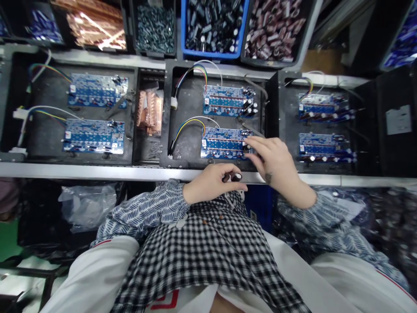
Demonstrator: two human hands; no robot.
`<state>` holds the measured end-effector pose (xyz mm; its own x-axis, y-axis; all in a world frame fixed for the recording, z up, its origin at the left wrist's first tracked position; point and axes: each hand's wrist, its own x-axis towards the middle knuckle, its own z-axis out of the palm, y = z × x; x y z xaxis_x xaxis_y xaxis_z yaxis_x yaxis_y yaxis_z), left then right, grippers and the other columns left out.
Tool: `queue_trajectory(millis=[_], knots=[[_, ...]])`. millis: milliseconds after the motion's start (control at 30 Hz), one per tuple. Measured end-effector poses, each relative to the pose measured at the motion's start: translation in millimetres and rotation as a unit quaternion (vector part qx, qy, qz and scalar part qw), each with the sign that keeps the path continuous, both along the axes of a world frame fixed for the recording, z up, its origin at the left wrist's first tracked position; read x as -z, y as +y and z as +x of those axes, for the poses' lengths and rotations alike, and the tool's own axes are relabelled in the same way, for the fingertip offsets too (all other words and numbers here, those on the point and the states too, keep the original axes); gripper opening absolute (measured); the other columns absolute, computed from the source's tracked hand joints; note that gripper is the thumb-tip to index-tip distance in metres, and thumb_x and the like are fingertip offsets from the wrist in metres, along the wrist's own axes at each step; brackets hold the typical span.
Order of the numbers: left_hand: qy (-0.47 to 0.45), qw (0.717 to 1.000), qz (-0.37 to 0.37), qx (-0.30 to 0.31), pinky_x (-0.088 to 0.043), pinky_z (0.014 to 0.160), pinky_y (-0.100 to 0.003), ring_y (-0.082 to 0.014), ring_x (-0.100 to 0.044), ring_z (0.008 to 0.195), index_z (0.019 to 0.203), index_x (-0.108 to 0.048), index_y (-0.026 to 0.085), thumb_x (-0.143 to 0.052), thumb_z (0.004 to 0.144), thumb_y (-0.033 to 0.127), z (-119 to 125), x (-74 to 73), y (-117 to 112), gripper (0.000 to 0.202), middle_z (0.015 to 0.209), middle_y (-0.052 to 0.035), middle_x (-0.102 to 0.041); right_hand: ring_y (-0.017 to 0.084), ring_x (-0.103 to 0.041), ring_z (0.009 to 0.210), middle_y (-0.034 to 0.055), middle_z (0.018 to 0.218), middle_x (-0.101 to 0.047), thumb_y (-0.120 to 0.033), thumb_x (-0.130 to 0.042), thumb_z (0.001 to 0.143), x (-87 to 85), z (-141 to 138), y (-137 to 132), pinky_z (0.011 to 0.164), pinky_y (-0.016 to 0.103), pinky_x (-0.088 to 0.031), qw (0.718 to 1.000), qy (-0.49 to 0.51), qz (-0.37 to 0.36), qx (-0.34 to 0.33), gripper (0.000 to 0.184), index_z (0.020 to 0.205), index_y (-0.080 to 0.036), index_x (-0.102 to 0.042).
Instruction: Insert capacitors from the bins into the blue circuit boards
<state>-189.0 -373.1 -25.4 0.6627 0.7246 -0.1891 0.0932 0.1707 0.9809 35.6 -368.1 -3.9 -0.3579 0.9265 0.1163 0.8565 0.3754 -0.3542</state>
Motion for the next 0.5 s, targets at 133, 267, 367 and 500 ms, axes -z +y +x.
queue_trajectory(millis=[133, 267, 367, 500], knots=[[0.081, 0.988, 0.131, 0.032, -0.042, 0.086, -0.031, -0.0197, -0.058, 0.090, 0.086, -0.059, 0.017, -0.079, 0.091, 0.024, 1, 1.0, 0, 0.022, 0.090, -0.0026, -0.061, 0.027, -0.068, 0.088, 0.0081, 0.100, -0.073, -0.043, -0.063, 0.099, -20.3, -12, -28, 0.073, 0.041, -0.055, 0.988, 0.118, -0.064, -0.079, 0.027, 0.121, -0.029, -0.068], [0.045, 0.993, 0.105, 0.019, -0.045, 0.096, -0.036, -0.0235, -0.059, 0.104, 0.103, -0.056, 0.017, -0.072, 0.093, 0.020, 5, 1.8, -4, 0.020, 0.108, -0.0081, -0.062, 0.024, -0.067, 0.074, 0.0036, 0.087, -0.072, -0.044, -0.059, 0.101, -19.1, -7, -32, 0.067, 0.040, -0.054, 0.989, 0.115, -0.075, -0.046, 0.015, 0.100, -0.032, -0.068], [-0.036, 0.998, -0.048, -0.019, -0.048, 0.097, -0.034, -0.0212, -0.060, 0.114, 0.119, -0.052, 0.016, -0.059, 0.090, 0.006, 7, 3.3, -7, 0.031, 0.121, -0.0107, -0.062, 0.027, -0.066, 0.073, 0.0048, 0.084, -0.070, -0.048, -0.063, 0.098, -1.2, 9, -19, 0.070, 0.044, -0.054, 0.996, 0.062, -0.024, 0.064, 0.017, 0.099, -0.032, -0.069], [-0.118, 0.951, -0.284, -0.010, -0.047, 0.077, -0.024, -0.0174, -0.065, 0.110, 0.122, -0.058, 0.014, -0.054, 0.094, 0.002, 10, 2.2, -7, 0.030, 0.120, -0.0128, -0.069, 0.029, -0.063, 0.073, 0.0054, 0.074, -0.065, -0.045, -0.062, 0.096, 22.7, 22, -7, 0.072, 0.046, -0.052, 0.995, -0.018, 0.010, 0.094, 0.018, 0.095, -0.029, -0.070]])
